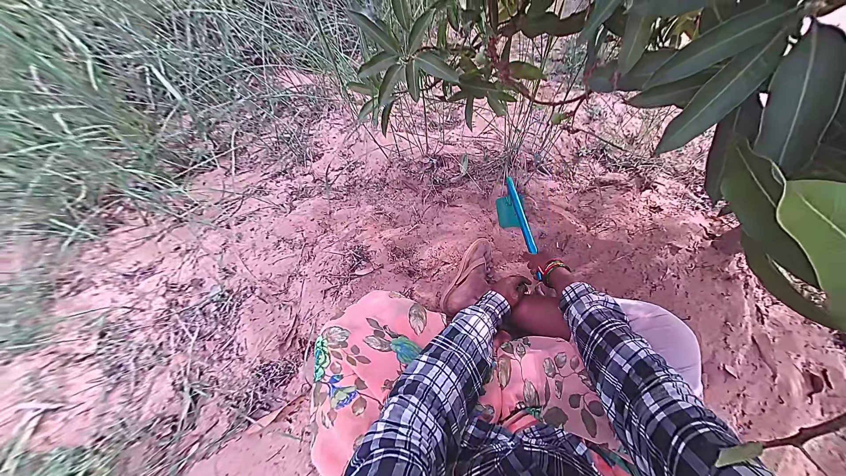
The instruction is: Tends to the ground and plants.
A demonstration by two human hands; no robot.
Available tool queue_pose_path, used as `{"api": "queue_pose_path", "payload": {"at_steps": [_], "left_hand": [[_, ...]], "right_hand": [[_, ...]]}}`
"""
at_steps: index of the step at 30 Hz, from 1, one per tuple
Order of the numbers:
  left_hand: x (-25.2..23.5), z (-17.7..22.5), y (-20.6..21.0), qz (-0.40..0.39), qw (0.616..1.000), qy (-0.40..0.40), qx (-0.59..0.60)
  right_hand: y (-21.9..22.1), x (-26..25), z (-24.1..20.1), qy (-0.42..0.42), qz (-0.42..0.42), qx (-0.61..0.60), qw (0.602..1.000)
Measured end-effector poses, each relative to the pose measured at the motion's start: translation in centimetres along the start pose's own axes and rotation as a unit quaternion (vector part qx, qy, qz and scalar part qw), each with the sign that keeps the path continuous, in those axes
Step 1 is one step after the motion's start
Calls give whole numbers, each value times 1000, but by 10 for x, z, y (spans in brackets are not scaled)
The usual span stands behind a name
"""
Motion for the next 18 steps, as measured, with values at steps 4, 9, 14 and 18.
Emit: {"api": "queue_pose_path", "payload": {"at_steps": [4, 9, 14, 18], "left_hand": [[-6, -9, 4, 13, 1000, 2, 22], [0, -4, 1, 7, 1000, 0, 1], [-5, -7, 7, 31, 999, -4, 14], [-29, -51, 21, 95, 994, 56, 18]], "right_hand": [[-1, 6, -4, -5, 2, 5, 1000], [2, 12, -7, -3, -6, -10, 1000], [-2, 9, -3, -18, 5, 19, 1000], [-3, 13, -2, -2, 1, 60, 998]]}}
Point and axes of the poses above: each hand's wrist, its own x-axis away from the middle knuckle, its own y-axis out of the palm, z = x × y, the point moved 4 cm from there along -x, towards the middle knuckle, and after that the axes turned 3 degrees about z, right-handed, at the moved point
